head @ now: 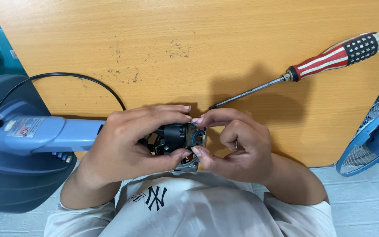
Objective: Disassembling a fan motor with a screwdriver and testing the electrical connection using a power strip.
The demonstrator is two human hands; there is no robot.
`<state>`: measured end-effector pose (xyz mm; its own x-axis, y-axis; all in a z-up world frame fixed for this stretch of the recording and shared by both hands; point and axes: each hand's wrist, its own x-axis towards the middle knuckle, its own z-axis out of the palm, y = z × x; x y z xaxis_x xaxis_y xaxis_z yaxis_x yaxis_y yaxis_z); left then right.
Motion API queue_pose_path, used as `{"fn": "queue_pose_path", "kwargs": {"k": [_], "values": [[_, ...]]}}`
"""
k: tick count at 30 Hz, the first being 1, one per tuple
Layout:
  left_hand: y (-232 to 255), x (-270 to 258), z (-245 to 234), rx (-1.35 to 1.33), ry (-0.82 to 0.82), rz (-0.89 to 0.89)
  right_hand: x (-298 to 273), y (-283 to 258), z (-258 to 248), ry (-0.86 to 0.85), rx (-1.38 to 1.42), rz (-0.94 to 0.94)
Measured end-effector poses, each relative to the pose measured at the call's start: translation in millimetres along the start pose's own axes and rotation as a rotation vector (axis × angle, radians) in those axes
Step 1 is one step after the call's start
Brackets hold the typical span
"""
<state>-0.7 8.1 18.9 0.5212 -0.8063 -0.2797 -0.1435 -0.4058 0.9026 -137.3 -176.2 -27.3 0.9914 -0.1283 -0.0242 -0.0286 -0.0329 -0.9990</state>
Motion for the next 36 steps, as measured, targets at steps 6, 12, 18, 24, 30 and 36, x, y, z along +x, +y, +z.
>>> {"fn": "queue_pose_path", "kwargs": {"k": [6,12,18,24,30,36], "values": [[-3.3,-0.1,-0.5,-0.057,0.001,0.025,-0.1,0.3,-1.4,-0.015,0.0,0.014],[-4.5,0.6,-2.4,-0.074,-0.034,0.028,-2.6,3.6,-1.8,-0.016,0.052,0.046],[-5.7,0.3,-2.0,-0.085,-0.045,0.044,-2.0,3.5,-3.1,-0.032,0.042,0.053],[-6.4,-0.4,-2.9,-0.06,-0.055,0.039,-2.3,6.4,-2.8,-0.047,0.092,0.066],[-7.2,-1.5,2.2,0.022,-0.003,0.065,-3.9,6.2,-3.4,-0.051,0.116,0.098],[-9.1,-1.1,3.5,0.023,0.019,0.097,-7.7,10.7,0.1,-0.013,0.19,0.127]]}}
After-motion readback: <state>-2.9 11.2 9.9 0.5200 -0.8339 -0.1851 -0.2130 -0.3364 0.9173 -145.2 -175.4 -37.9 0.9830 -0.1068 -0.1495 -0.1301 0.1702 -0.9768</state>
